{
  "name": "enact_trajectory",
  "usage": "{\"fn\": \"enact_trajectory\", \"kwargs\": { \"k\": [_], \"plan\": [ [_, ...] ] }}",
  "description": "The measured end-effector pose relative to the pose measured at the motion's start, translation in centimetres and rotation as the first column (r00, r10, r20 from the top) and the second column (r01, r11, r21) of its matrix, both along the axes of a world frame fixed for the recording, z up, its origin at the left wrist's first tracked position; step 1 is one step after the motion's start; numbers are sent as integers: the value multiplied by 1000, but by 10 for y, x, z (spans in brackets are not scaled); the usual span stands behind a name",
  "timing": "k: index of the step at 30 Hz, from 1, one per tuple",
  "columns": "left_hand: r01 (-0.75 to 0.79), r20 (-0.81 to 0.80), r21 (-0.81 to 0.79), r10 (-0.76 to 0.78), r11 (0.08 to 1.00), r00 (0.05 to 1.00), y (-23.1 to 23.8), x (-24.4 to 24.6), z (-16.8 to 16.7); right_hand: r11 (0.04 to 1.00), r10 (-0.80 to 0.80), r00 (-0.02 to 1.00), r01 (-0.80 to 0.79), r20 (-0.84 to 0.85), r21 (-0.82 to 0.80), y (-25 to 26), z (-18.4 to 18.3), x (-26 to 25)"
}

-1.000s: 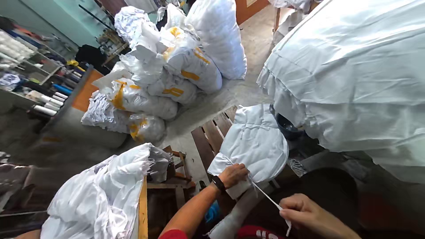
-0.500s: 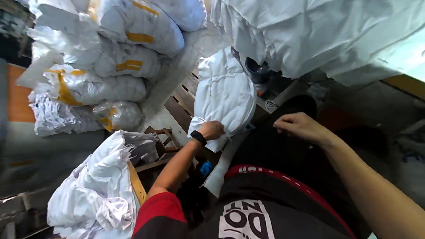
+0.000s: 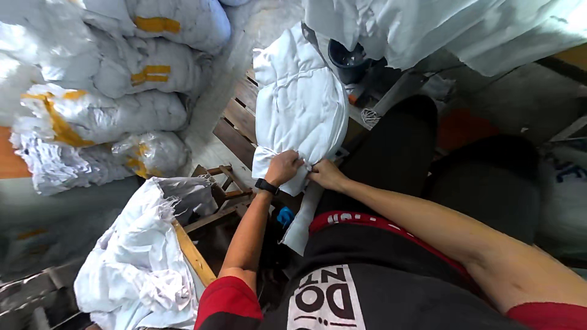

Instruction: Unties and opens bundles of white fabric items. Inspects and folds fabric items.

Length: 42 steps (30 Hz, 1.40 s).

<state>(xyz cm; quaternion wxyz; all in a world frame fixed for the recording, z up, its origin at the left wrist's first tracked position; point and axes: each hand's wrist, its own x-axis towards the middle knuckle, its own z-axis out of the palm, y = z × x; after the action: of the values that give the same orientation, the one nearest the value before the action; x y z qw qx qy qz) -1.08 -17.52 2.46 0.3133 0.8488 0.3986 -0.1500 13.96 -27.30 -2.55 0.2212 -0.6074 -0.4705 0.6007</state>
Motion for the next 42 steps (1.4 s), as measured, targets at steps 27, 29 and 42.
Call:
{"fn": "enact_trajectory", "kwargs": {
  "k": [27,29,42],
  "plan": [
    [75,190,-49,-64,996,980,5,-11,-6,974,221,851,-166,-477,155,-32,77,32],
    [83,228,-2,-81,997,970,2,-15,-7,835,528,752,-376,-395,401,-39,104,48],
    [-798,670,-87,628,596,396,44,-89,52,979,-29,996,45,-81,198,-49,96,177]
  ]
}}
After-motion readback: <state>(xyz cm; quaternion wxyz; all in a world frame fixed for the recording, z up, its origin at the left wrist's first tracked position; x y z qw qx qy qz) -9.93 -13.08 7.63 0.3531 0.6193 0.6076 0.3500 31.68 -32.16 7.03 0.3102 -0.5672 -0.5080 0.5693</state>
